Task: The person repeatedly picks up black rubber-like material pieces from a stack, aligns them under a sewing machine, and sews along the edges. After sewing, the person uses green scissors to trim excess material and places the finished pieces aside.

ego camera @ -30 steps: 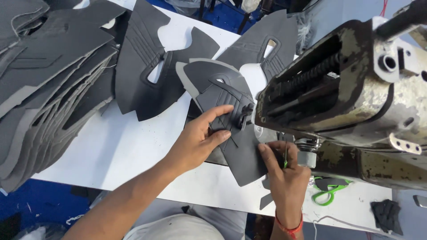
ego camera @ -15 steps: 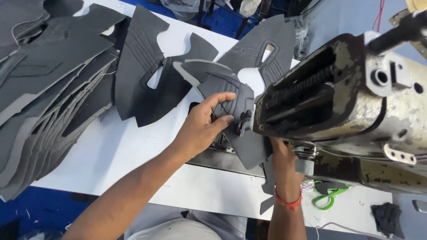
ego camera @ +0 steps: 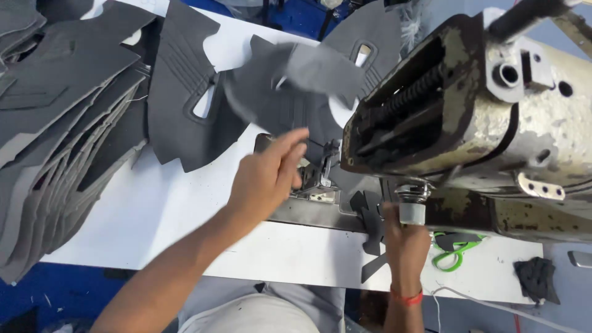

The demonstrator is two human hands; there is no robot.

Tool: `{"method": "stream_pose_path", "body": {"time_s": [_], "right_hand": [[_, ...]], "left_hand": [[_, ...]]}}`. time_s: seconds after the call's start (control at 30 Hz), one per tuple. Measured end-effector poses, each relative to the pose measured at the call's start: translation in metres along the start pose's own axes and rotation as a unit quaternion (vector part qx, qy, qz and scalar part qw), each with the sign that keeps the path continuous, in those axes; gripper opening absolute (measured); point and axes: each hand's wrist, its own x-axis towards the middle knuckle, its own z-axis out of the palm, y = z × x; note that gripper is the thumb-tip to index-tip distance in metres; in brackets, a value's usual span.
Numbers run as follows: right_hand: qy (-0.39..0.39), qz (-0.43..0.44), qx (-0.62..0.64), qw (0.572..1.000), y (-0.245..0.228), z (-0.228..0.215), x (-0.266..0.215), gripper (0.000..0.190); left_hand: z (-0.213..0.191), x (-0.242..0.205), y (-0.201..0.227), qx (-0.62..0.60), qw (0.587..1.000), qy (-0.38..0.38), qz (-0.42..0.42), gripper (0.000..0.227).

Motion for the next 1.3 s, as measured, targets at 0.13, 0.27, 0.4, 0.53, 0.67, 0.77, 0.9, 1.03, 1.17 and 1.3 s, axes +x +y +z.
{"method": "stream_pose_path", "body": {"time_s": [0.13, 0.27, 0.4, 0.53, 0.67, 0.77, 0.9, 1.03, 1.17, 1.3], "right_hand": [[-0.066, 0.028, -0.182, 0.981, 0.018, 0.004, -0.018, 0.031], [-0.05, -0.108, -0.196, 0.973, 0.022, 0.01, -0.033, 0.041], [-0.004, -0.143, -0.229, 0.963, 0.02, 0.012, -0.041, 0.032], [-0.051, -0.034, -0.199, 0.978, 0.019, 0.009, -0.039, 0.029], [-0.007, 0.005, -0.125, 0.992, 0.012, 0.008, -0.039, 0.031], [0.011, 0.021, -0.066, 0.998, 0.003, -0.001, -0.044, 0.03], [-0.034, 0.179, 0.16, 0.97, 0.005, -0.006, -0.049, 0.028], [-0.047, 0.025, 0.055, 0.997, 0.02, -0.014, -0.056, 0.037], [-0.1, 0.088, 0.087, 0.987, 0.037, -0.018, -0.062, 0.048], [-0.108, 0.076, 0.108, 0.985, 0.051, -0.016, -0.066, 0.04]], "left_hand": [[-0.029, -0.068, 0.038, -0.115, 0.971, -0.133, 0.159, 0.063], [-0.047, -0.123, 0.075, -0.032, 0.983, -0.082, 0.162, 0.058], [-0.047, -0.159, 0.118, 0.052, 0.985, -0.034, 0.158, 0.053], [-0.052, -0.159, 0.15, 0.134, 0.979, 0.005, 0.152, 0.049], [-0.083, -0.136, 0.148, 0.213, 0.965, 0.047, 0.145, 0.044], [-0.124, -0.104, 0.094, 0.256, 0.955, 0.06, 0.138, 0.041], [-0.168, -0.05, 0.098, 0.315, 0.937, 0.08, 0.13, 0.037], [-0.27, 0.037, -0.016, 0.362, 0.918, 0.102, 0.126, 0.035], [-0.371, 0.052, -0.159, 0.532, 0.831, -0.05, -0.157, 0.067], [-0.371, 0.057, -0.169, 0.565, 0.78, -0.039, -0.268, 0.096]]}}
